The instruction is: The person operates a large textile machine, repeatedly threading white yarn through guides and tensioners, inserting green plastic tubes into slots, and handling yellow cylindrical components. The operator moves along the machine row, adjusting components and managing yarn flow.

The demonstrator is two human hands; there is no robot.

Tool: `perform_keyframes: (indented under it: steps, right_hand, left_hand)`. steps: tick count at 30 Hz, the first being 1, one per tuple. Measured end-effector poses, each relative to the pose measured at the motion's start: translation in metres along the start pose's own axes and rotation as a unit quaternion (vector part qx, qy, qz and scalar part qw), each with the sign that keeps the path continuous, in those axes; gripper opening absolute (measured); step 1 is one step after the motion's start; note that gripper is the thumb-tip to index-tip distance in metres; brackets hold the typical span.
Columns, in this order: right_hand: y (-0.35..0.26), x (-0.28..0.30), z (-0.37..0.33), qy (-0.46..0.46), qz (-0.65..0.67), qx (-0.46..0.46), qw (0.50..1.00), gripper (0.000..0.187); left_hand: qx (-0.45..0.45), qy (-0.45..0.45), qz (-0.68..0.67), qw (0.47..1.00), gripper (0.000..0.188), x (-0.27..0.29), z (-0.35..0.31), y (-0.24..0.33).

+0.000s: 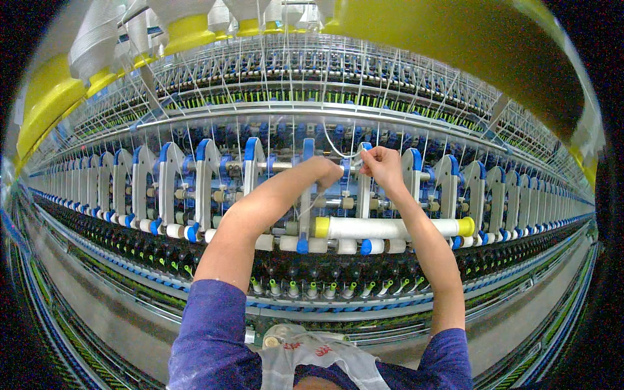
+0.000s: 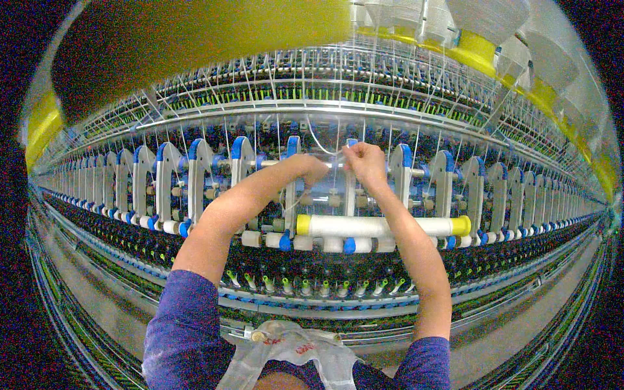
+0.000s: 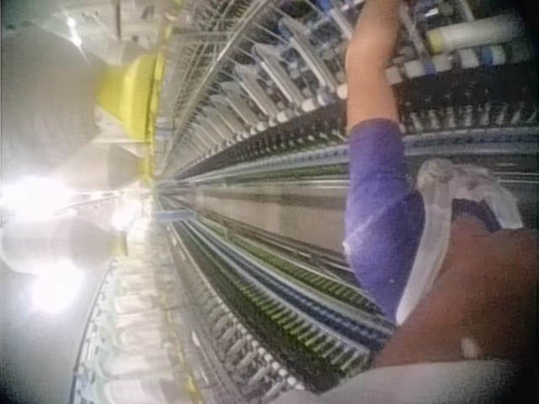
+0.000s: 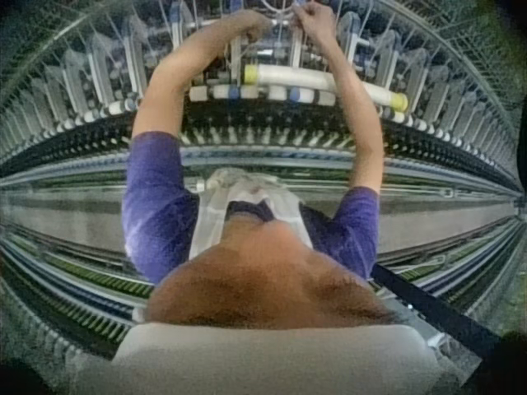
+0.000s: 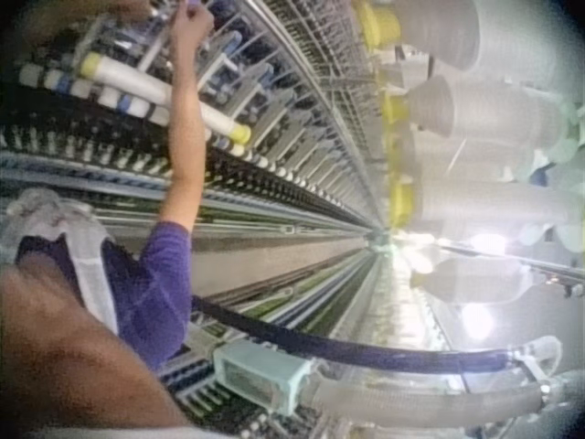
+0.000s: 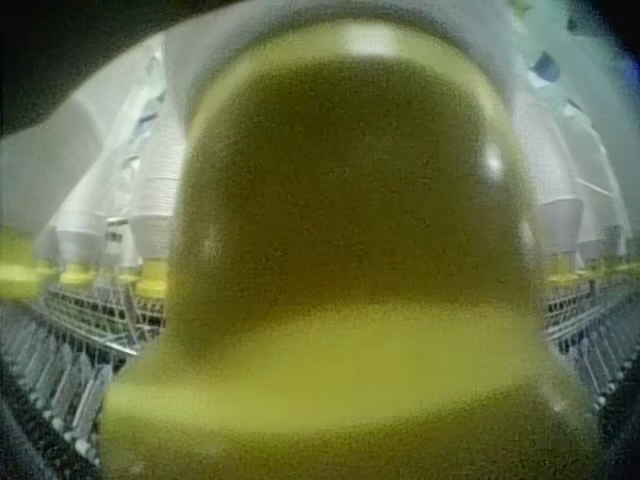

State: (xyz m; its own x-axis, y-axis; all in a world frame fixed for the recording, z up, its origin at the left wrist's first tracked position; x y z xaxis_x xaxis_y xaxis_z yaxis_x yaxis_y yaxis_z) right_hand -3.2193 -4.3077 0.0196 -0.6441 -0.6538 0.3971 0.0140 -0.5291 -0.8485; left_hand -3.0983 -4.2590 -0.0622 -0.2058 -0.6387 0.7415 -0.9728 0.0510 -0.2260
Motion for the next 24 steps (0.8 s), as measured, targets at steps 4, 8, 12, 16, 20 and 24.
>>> perform_keyframes:
  steps: [4,8,12,16,20,24]
  right_hand:
    - [0.003,-0.009,-0.001,-0.013,0.032,0.006,0.999,0.024]
    - [0.008,-0.016,0.003,-0.019,0.054,0.002,0.998,0.025]
    - [0.007,-0.026,0.012,-0.043,0.011,0.000,0.999,0.023]
    - [0.006,-0.044,0.021,-0.080,-0.094,0.009,0.992,0.022]
    - [0.001,-0.079,0.029,-0.145,-0.283,0.079,0.945,0.023]
    - [0.021,-0.103,0.041,-0.185,-0.297,0.035,0.936,0.025]
  left_hand:
    - [0.009,0.004,0.021,1.000,0.044,-0.005,0.006,-0.001]
    - [-0.002,0.052,0.030,0.998,0.046,0.000,0.000,0.003]
    - [-0.019,0.112,0.108,0.988,0.031,0.004,-0.027,0.018]
    - [-0.036,0.266,0.088,0.959,0.017,0.001,-0.097,0.029]
    - [-0.026,0.285,-0.066,0.956,0.021,-0.026,-0.172,0.001]
    - [-0.128,0.311,-0.346,0.876,0.023,-0.061,-0.223,-0.035]
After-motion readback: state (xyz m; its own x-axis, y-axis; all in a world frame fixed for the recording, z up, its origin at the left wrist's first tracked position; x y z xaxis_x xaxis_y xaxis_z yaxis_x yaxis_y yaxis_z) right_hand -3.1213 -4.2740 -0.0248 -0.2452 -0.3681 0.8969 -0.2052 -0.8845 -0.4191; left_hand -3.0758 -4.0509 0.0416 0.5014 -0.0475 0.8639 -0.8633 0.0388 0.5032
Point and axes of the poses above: each hand's wrist, its own z-axis towards the middle knuckle, its own x-axis out of the back of the hand, y = z × x, the point moved 8 cm from there along z, towards the middle knuckle, and after that the axes turned 13 degrees about -y, right-handed, at the moved point
